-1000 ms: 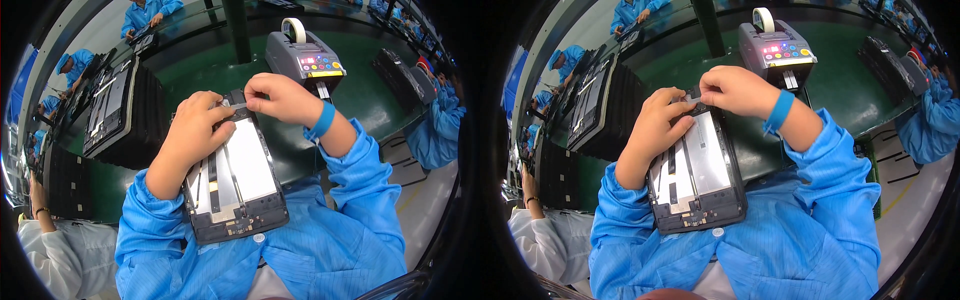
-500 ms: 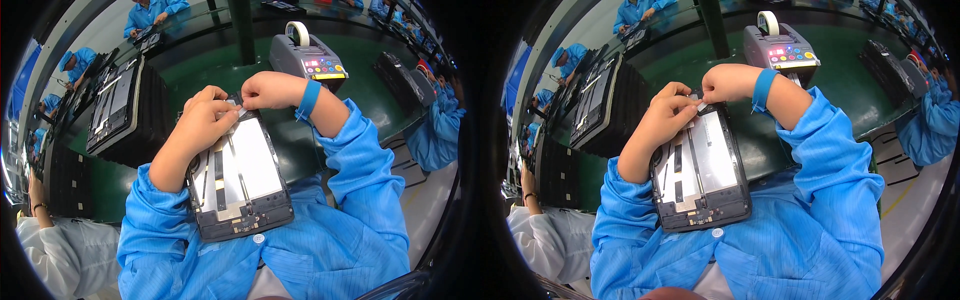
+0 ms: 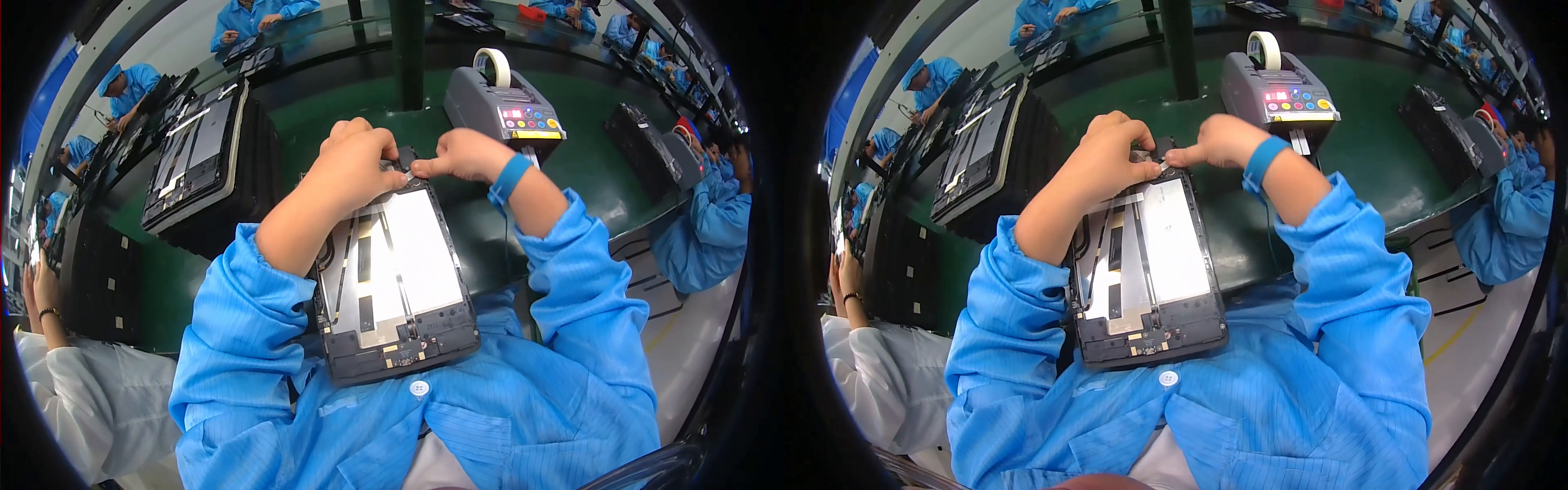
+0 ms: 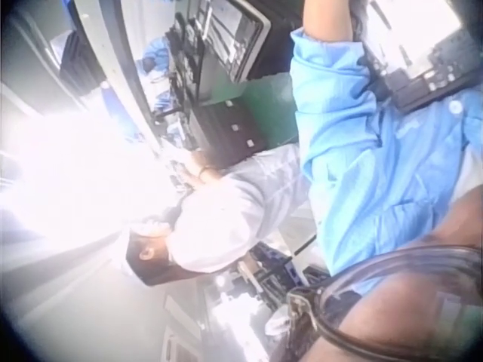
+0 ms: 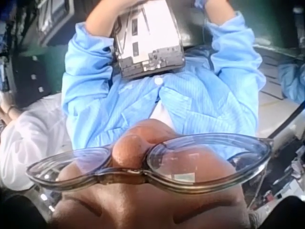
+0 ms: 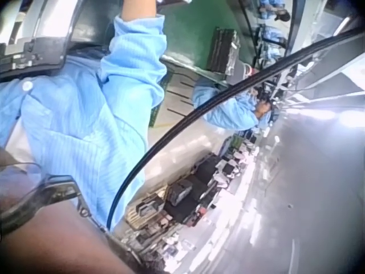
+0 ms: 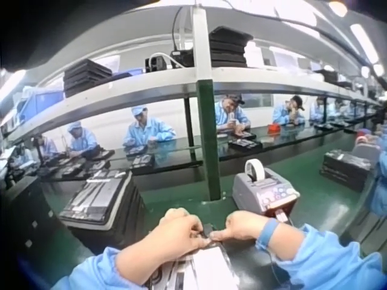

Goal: Applying adhesive strips and components to internal panels of an electronic device.

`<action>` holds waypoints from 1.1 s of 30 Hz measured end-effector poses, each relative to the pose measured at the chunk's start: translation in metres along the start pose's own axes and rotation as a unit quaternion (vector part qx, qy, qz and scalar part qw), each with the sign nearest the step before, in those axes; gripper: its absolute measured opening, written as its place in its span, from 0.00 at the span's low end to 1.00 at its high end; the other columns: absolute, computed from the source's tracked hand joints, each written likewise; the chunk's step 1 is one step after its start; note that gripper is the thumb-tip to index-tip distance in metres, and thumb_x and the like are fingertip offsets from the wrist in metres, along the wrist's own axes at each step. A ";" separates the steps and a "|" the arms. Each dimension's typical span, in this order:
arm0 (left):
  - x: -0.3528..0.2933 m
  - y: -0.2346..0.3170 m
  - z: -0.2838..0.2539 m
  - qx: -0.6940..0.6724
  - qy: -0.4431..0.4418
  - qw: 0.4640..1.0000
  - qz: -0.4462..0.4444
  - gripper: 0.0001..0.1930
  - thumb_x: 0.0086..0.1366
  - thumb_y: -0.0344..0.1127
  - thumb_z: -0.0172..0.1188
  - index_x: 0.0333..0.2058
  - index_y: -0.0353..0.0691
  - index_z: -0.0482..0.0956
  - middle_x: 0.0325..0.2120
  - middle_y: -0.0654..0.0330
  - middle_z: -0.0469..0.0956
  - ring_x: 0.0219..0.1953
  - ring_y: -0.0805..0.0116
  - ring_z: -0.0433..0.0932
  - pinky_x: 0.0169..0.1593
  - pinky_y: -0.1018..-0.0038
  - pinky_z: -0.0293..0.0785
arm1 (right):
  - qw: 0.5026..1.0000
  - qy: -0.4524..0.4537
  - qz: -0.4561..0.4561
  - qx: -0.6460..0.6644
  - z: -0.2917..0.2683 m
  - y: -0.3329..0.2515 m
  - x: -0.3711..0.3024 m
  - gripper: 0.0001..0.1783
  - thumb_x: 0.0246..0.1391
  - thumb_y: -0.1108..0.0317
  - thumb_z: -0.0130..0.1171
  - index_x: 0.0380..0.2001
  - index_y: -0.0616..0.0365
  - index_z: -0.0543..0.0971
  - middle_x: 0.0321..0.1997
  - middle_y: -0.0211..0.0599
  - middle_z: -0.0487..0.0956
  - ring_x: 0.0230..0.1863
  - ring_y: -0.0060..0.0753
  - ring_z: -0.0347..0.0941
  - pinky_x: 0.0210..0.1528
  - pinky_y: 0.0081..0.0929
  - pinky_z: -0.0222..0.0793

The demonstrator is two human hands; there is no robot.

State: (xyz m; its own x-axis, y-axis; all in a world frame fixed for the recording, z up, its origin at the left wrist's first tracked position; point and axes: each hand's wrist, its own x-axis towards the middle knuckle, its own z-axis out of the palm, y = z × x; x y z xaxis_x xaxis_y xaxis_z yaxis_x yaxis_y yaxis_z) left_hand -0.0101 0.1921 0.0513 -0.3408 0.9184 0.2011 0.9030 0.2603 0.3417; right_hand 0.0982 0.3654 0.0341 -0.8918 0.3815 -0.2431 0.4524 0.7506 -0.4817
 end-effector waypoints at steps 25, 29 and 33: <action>-0.148 -0.021 -0.112 -0.377 0.316 0.867 0.081 0.60 0.51 0.77 0.50 0.65 0.28 0.46 0.63 0.45 0.55 0.64 0.59 0.57 0.65 0.68 0.53 | 0.833 0.026 -0.314 0.454 0.023 -0.142 -0.057 0.38 0.60 0.58 0.50 0.67 0.62 0.48 0.51 0.39 0.73 0.48 0.25 0.71 0.52 0.21 0.65; -0.141 -0.126 -0.153 -0.474 0.268 0.837 0.064 0.53 0.56 0.76 0.41 0.65 0.32 0.50 0.65 0.50 0.53 0.66 0.60 0.54 0.67 0.71 0.47 | 0.825 0.024 -0.335 0.455 0.029 -0.204 0.021 0.29 0.58 0.58 0.55 0.56 0.64 0.59 0.46 0.41 0.72 0.40 0.25 0.70 0.41 0.24 0.68; -0.120 -0.219 -0.152 -0.736 0.137 0.660 0.058 0.53 0.57 0.76 0.38 0.64 0.31 0.51 0.66 0.49 0.51 0.67 0.61 0.52 0.68 0.70 0.45 | 0.856 0.043 -0.286 0.429 0.042 -0.223 0.085 0.35 0.53 0.56 0.60 0.53 0.70 0.58 0.52 0.51 0.66 0.38 0.32 0.70 0.36 0.28 0.71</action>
State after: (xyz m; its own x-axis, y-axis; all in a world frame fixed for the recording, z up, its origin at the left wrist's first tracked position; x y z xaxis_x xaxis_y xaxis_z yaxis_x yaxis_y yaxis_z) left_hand -0.2065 -0.0209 0.0922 -0.5076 0.7662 0.3942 -0.2370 -0.5640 0.7911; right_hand -0.0787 0.2079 0.0859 -0.9474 0.1497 0.2830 -0.2574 0.1694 -0.9513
